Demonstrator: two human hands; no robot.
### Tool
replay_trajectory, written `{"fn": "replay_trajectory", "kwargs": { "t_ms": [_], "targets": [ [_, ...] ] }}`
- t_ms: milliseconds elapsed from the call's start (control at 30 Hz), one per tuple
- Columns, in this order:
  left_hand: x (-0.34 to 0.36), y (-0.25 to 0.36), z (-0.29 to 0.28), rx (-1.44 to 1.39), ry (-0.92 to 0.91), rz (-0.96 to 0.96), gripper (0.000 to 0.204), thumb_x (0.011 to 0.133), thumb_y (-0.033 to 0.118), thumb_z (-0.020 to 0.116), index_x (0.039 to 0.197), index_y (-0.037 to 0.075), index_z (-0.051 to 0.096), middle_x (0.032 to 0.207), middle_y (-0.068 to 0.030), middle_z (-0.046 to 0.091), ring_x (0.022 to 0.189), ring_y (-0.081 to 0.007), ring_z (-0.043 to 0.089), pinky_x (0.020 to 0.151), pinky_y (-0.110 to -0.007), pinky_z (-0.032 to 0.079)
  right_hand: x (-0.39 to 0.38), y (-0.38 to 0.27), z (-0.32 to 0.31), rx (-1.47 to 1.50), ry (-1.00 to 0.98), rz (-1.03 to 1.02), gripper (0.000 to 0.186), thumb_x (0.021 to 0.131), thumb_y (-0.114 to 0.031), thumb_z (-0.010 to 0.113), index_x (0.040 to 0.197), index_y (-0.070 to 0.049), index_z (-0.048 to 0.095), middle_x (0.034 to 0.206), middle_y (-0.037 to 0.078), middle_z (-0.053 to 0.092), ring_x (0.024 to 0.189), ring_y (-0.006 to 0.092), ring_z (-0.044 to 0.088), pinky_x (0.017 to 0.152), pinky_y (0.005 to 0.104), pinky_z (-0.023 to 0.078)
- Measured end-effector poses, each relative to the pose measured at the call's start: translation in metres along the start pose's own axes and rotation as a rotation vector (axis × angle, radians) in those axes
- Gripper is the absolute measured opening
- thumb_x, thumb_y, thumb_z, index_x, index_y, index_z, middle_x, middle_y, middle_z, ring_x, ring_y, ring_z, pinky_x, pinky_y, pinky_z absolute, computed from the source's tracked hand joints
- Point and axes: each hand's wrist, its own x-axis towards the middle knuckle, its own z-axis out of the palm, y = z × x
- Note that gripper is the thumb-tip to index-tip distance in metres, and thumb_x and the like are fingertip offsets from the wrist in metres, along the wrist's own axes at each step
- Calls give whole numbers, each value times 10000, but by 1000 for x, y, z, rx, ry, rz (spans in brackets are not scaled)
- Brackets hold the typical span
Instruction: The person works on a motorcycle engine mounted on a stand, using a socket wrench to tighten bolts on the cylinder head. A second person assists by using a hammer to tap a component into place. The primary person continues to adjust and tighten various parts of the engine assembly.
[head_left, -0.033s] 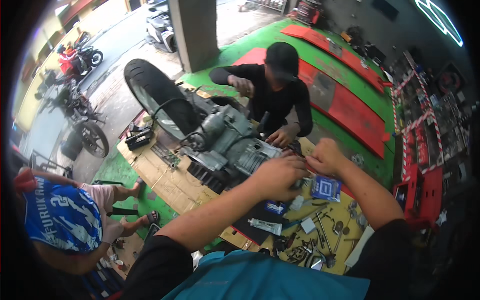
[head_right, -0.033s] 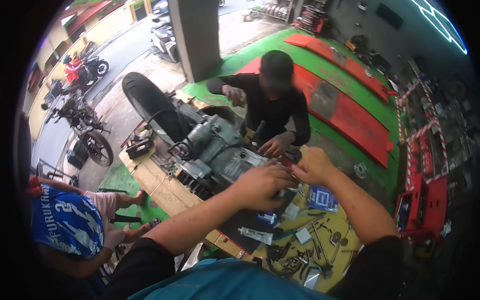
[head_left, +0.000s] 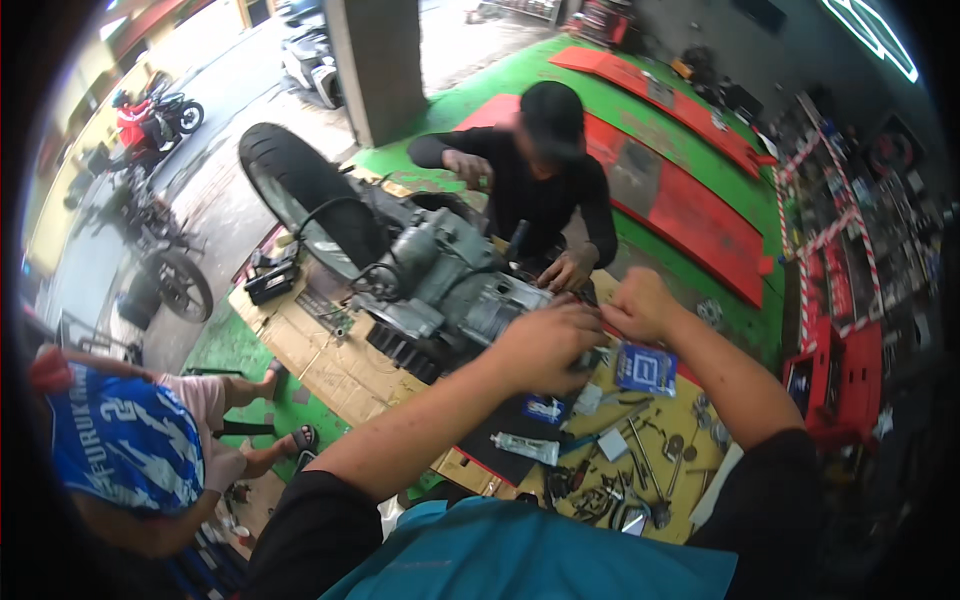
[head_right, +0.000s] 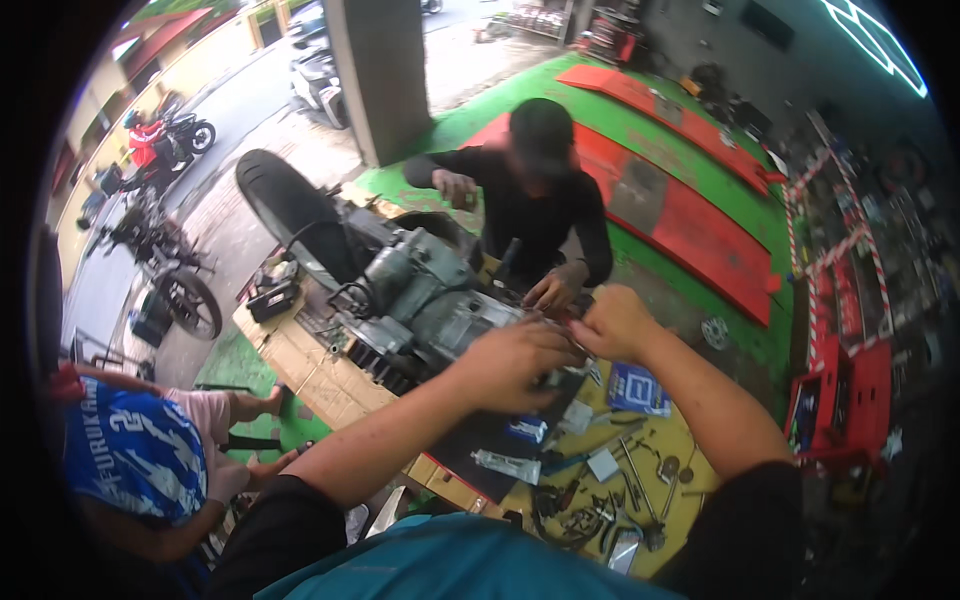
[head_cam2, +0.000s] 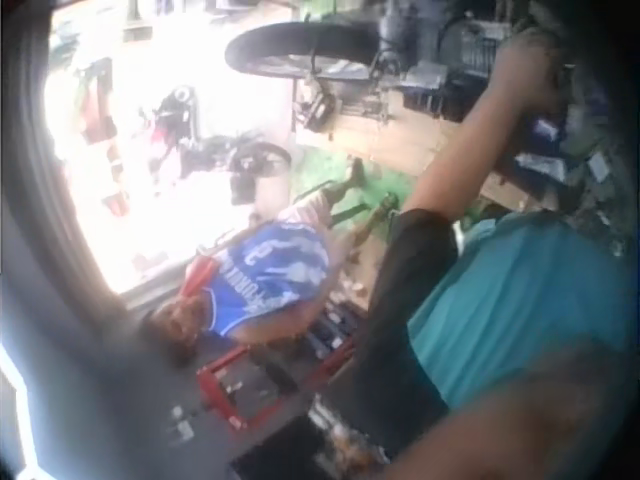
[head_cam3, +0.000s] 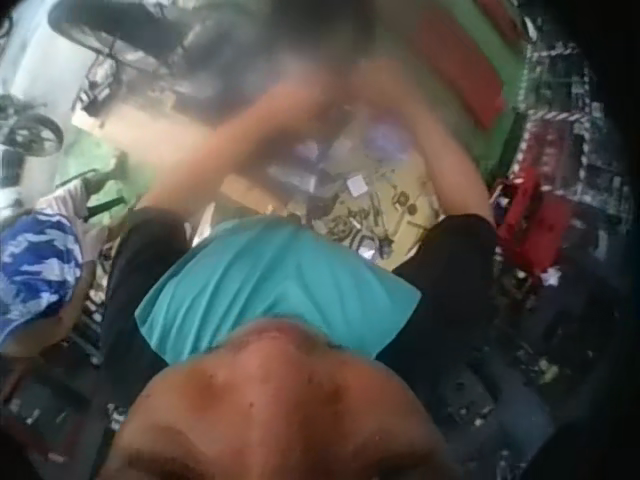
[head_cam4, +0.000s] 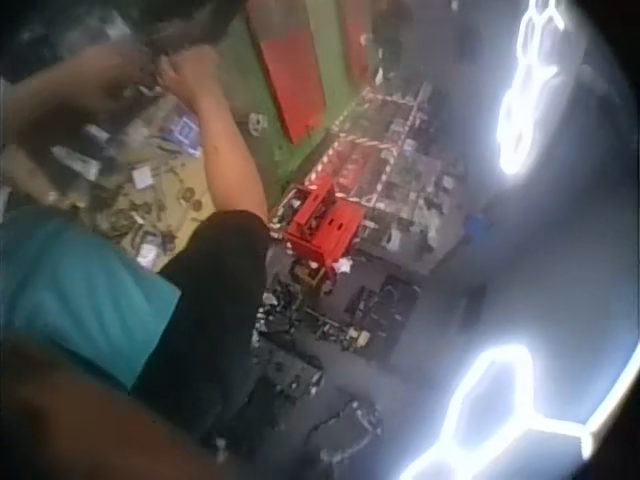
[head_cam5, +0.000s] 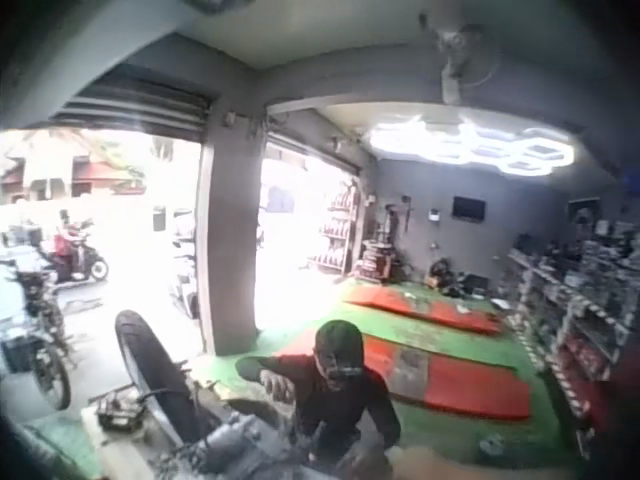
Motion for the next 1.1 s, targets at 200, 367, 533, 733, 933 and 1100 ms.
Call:
{"fn": "replay_trajectory", "kwargs": {
  "t_ms": [200, 367, 533, 733, 933, 1100],
  "targets": [
    [0, 1, -8, -23, 39, 15, 582, 686, 213, 767, 1245, 91, 662, 1222, -130, 672, 1230, -327, 597, 1116, -464, 426, 1, -13, -16, 56, 108, -171, 375, 910, -309, 607, 583, -132, 656, 622, 107, 618, 662, 342, 605, 707, 475, 444],
    [3, 4, -5, -12, 39, -22, 645, 683, 220, 776, 1298, 101, 617, 1268, -137, 648, 1249, -342, 582, 1112, -450, 438, -43, -5, -30, 87, 208, 54, 422, 956, -355, 602, 636, -90, 681, 657, 116, 634, 643, 314, 594, 663, 445, 444],
    [7, 14, -1, -4, 56, -45, 640, 691, 220, 795, 1290, 100, 604, 1306, -158, 629, 1282, -338, 561, 1120, -451, 428, -120, -25, 67, 907, 273, 617, 543, 1014, -466, 580, 695, -27, 602, 645, 56, 581, 631, 177, 537, 603, 374, 402],
    [2, 14, -1, 13, 49, -55, 646, 701, 209, 792, 1309, 101, 602, 1323, -140, 626, 1290, -337, 559, 1115, -446, 433, -137, -92, 145, 1057, 595, 730, 576, 1041, -524, 541, 771, -17, 583, 681, -34, 487, 654, 81, 404, 596, 295, 343],
    [7, 20, -5, 24, 3, -67, 648, 707, 184, 781, 1322, 97, 597, 1350, -121, 618, 1313, -329, 550, 1102, -439, 443, -109, -96, 185, 1092, 623, 840, 436, 1070, -363, 539, 1065, 47, 688, 871, 90, 696, 808, 139, 605, 739, 319, 472],
    [5, 17, -3, 49, 19, -55, 650, 705, 182, 780, 1323, 98, 597, 1331, -119, 627, 1283, -335, 567, 1087, -441, 450, -102, -78, 180, 512, 706, 528, 318, 1045, -251, 523, 1127, 32, 644, 923, 192, 663, 869, 373, 639, 763, 417, 485]
  ]
}}
